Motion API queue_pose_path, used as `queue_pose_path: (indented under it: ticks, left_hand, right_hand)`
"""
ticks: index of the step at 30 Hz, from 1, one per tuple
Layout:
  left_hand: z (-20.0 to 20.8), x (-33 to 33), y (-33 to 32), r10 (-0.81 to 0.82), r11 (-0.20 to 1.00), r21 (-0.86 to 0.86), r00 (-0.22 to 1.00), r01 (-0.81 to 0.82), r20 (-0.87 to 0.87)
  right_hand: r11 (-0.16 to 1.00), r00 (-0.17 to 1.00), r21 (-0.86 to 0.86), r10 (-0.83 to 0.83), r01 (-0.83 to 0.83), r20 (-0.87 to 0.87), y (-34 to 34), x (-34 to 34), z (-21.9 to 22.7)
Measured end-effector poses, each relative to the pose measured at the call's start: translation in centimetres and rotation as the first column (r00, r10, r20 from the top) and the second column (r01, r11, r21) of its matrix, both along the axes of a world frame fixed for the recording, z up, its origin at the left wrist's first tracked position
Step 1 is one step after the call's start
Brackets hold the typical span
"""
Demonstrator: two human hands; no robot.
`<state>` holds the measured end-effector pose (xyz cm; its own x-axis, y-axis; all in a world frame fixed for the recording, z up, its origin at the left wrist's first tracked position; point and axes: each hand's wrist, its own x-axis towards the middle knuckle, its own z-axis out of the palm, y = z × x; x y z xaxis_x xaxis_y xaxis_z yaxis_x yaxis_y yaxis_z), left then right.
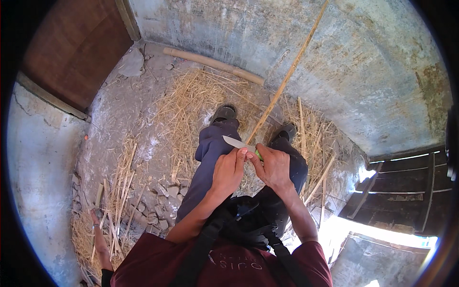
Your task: The person whittles and shapes a long bamboo pole using a small knife, shaving off thin strips from the end of the pole.
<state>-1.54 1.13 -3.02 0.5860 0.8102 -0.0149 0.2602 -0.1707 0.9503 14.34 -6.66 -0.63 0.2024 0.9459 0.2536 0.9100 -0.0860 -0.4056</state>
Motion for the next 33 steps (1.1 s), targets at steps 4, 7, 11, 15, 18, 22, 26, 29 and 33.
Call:
queue_pose_path:
  ticks: [4,7,11,15,18,22,26,29,33]
  left_hand:
    - [0.0,0.1,0.0,0.022,1.000,0.002,0.999,-0.022,0.024]
    - [-0.2,0.2,-0.2,0.030,1.000,-0.009,0.991,-0.029,0.133]
    - [-0.4,0.0,-0.6,0.007,0.998,-0.055,0.972,0.006,0.236]
    - [-1.9,0.1,-0.9,0.012,1.000,-0.018,0.976,-0.008,0.216]
    - [-1.9,0.2,-0.9,0.005,1.000,-0.002,0.976,-0.004,0.220]
    - [-2.1,0.3,-0.7,0.007,1.000,0.007,0.983,-0.009,0.186]
    - [-1.1,0.5,-0.8,0.038,0.999,-0.036,0.987,-0.032,0.155]
    - [-1.1,0.7,-0.9,0.066,0.998,-0.019,0.985,-0.064,0.162]
    - [-0.5,0.7,-0.7,0.071,0.996,-0.057,0.988,-0.064,0.140]
  right_hand:
    - [1.000,1.000,-0.007,-0.003,0.003,0.007,0.3,0.0,0.4]
    - [1.000,1.000,-0.002,-0.012,0.012,-0.017,0.1,-0.1,0.7]
    - [1.000,0.999,0.008,-0.014,0.014,-0.051,-0.8,-0.3,0.8]
    - [1.000,0.993,0.002,0.020,-0.019,-0.116,-1.2,-0.5,0.5]
    - [1.000,0.988,-0.003,0.008,-0.009,-0.154,-1.3,-0.5,0.3]
    - [1.000,0.988,-0.011,0.007,-0.009,-0.155,-1.3,-0.3,0.2]
    - [1.000,0.990,0.005,0.004,-0.004,-0.142,-1.2,0.1,-0.1]
    - [1.000,0.992,0.002,-0.004,0.004,-0.129,-1.2,0.3,-0.3]
    - [0.999,0.994,0.045,-0.010,0.016,-0.111,-1.0,0.5,-0.4]
